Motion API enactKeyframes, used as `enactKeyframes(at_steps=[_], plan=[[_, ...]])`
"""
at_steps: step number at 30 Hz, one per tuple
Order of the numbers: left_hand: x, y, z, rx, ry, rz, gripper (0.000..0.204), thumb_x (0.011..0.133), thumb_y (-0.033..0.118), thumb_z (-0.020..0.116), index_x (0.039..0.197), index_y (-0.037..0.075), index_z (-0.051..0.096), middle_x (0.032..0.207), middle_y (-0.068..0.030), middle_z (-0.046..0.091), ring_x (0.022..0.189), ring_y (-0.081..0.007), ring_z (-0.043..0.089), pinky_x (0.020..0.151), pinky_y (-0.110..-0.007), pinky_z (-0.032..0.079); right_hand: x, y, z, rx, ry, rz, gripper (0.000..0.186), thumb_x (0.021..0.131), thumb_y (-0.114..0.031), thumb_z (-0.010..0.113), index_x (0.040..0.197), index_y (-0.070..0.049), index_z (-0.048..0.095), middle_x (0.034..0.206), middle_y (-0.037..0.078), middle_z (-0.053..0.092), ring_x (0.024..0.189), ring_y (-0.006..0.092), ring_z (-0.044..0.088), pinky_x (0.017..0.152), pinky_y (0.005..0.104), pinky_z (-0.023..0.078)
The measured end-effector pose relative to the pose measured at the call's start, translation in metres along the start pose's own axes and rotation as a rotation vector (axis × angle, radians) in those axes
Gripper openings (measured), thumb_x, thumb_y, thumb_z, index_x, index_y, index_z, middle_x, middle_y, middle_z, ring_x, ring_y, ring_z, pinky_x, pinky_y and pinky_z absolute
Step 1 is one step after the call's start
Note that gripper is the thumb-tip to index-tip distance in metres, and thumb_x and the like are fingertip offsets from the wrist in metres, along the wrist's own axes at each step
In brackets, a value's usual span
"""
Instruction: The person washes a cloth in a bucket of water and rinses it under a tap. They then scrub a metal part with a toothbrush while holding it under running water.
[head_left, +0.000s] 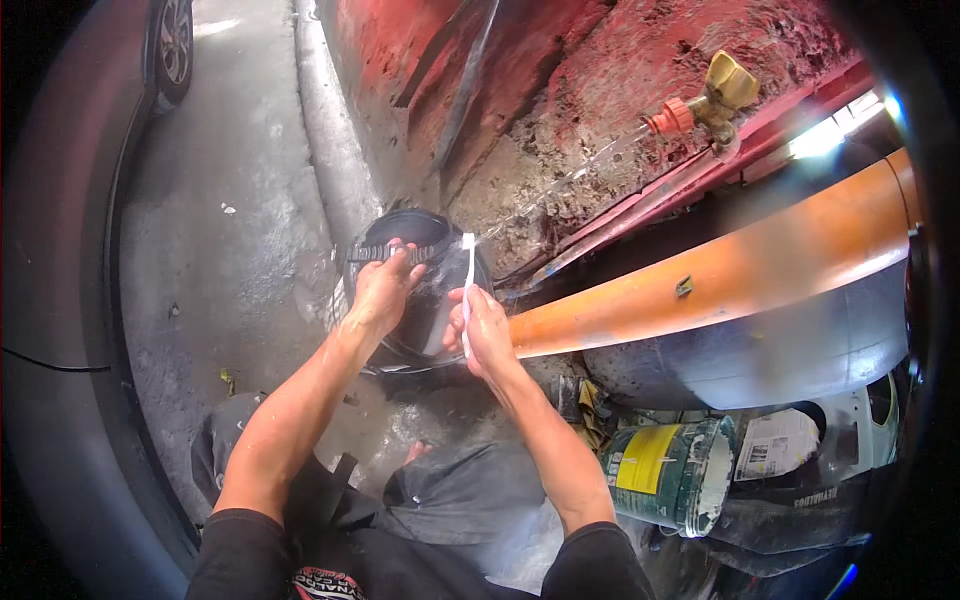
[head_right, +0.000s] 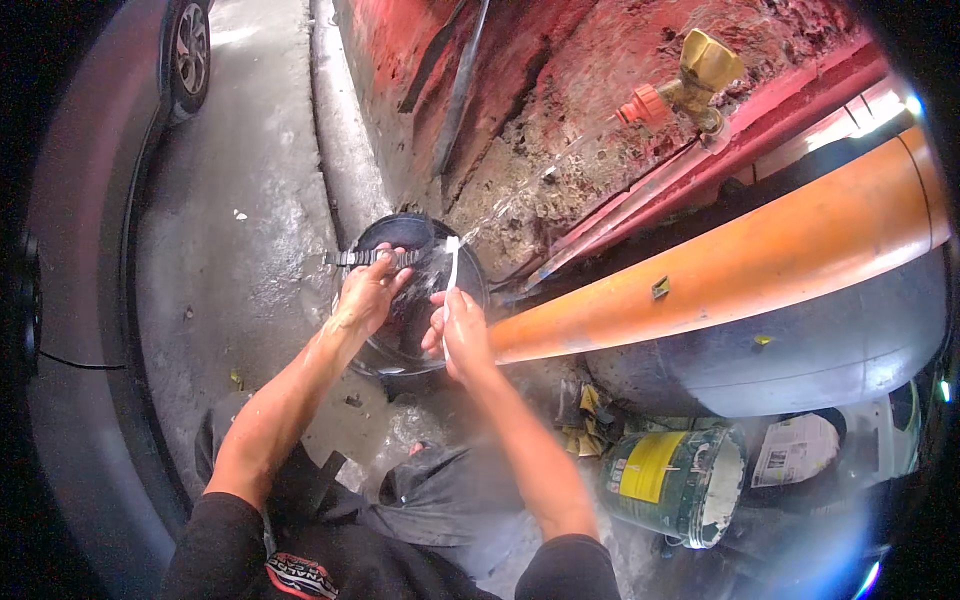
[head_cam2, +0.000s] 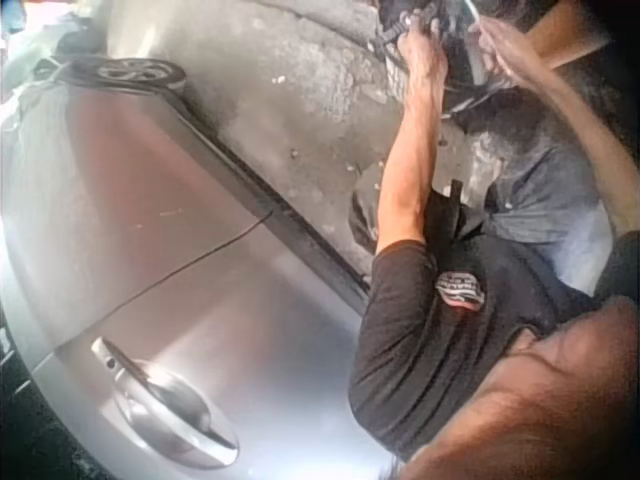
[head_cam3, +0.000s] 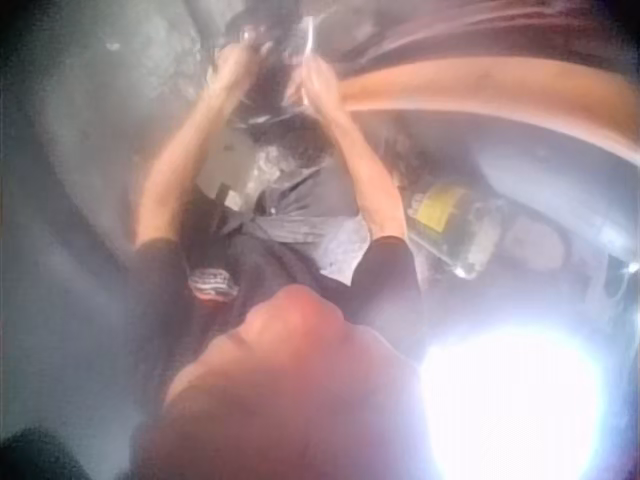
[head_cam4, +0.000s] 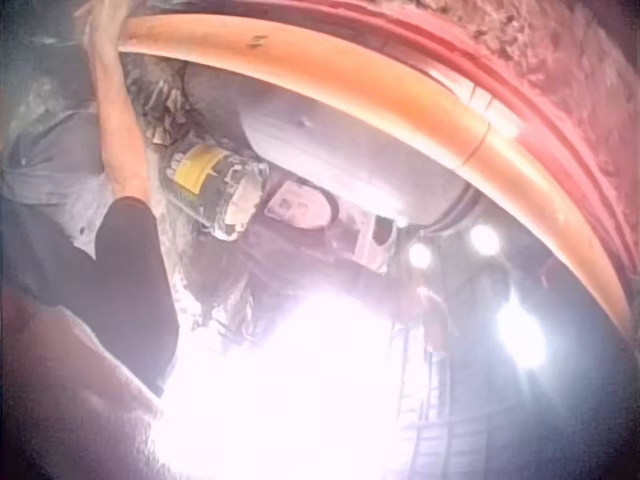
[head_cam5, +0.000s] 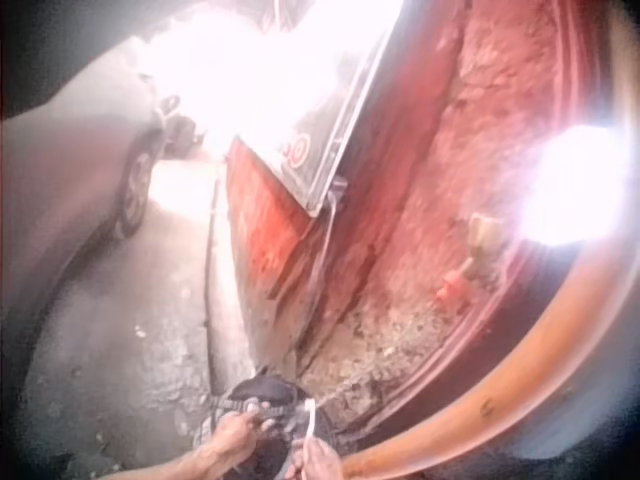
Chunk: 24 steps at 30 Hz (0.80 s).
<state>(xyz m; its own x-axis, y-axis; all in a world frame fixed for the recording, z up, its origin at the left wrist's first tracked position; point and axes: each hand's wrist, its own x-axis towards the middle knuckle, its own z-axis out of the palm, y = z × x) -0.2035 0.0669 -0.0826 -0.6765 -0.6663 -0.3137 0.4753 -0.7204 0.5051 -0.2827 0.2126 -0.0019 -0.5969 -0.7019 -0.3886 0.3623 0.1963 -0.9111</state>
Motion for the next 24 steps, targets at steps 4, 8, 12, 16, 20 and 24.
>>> enactKeyframes(at_steps=[4, 8, 12, 16, 20, 24], plan=[[-0.014, -0.003, 0.015, -0.045, 0.048, 0.04, 0.026, 0.097, 0.015, 0.058, 0.121, 0.006, 0.052, 0.112, -0.0062, 0.062, 0.104, -0.0162, 0.059, 0.097, -0.042, 0.047, 0.006, 0.01, -0.008, -0.079, 0.069, 0.036, 0.037, 0.103, -0.035, 0.04, 0.108, 0.0, 0.052, 0.059, 0.002, 0.047, 0.039, 0.0157, 0.05, 0.036, 0.0284, 0.04], [-0.011, -0.007, 0.008, -0.07, 0.122, 0.083, 0.03, 0.097, 0.018, 0.06, 0.123, 0.007, 0.053, 0.112, -0.0053, 0.063, 0.103, -0.0164, 0.059, 0.097, -0.043, 0.047, 0.0, 0.016, 0.001, -0.594, 0.118, -0.202, 0.034, 0.103, -0.032, 0.041, 0.105, 0.0, 0.052, 0.06, 0.005, 0.051, 0.04, 0.0163, 0.051, 0.037, 0.0312, 0.041], [-0.009, -0.007, 0.006, -0.048, 0.12, 0.074, 0.028, 0.097, 0.02, 0.06, 0.122, 0.007, 0.054, 0.109, -0.0046, 0.063, 0.104, -0.0166, 0.058, 0.095, -0.042, 0.048, -0.006, 0.029, 0.011, -0.747, 0.18, -0.408, 0.022, 0.1, -0.024, 0.05, 0.097, -0.002, 0.052, 0.076, 0.025, 0.062, 0.07, 0.0449, 0.062, 0.059, 0.0521, 0.043], [-0.008, -0.003, 0.005, -0.012, 0.186, 0.173, 0.022, 0.098, 0.02, 0.059, 0.114, 0.006, 0.057, 0.102, -0.0036, 0.063, 0.098, -0.0163, 0.061, 0.087, -0.04, 0.052, -0.029, 0.009, 0.031, -0.765, 0.148, -0.539, 0.018, 0.101, -0.022, 0.047, 0.102, -0.004, 0.049, 0.076, 0.025, 0.061, 0.073, 0.0483, 0.06, 0.06, 0.0529, 0.044], [-0.013, -0.001, 0.013, -0.021, 0.241, 0.183, 0.017, 0.098, 0.019, 0.058, 0.11, 0.006, 0.058, 0.1, -0.0043, 0.064, 0.089, -0.0166, 0.063, 0.082, -0.038, 0.055, -0.033, 0.004, 0.036, -0.751, 0.115, -0.55, 0.018, 0.102, -0.023, 0.047, 0.101, -0.004, 0.048, 0.075, 0.027, 0.06, 0.075, 0.051, 0.058, 0.059, 0.0541, 0.042], [-0.018, -0.002, 0.02, -0.047, 0.134, 0.131, 0.017, 0.099, 0.018, 0.055, 0.107, 0.003, 0.058, 0.106, -0.0097, 0.066, 0.089, -0.0182, 0.064, 0.083, -0.039, 0.056, -0.005, 0.038, 0.015, -0.893, 0.026, -0.465, 0.02, 0.102, -0.024, 0.046, 0.099, -0.005, 0.047, 0.075, 0.029, 0.059, 0.076, 0.0523, 0.058, 0.059, 0.0557, 0.041]])
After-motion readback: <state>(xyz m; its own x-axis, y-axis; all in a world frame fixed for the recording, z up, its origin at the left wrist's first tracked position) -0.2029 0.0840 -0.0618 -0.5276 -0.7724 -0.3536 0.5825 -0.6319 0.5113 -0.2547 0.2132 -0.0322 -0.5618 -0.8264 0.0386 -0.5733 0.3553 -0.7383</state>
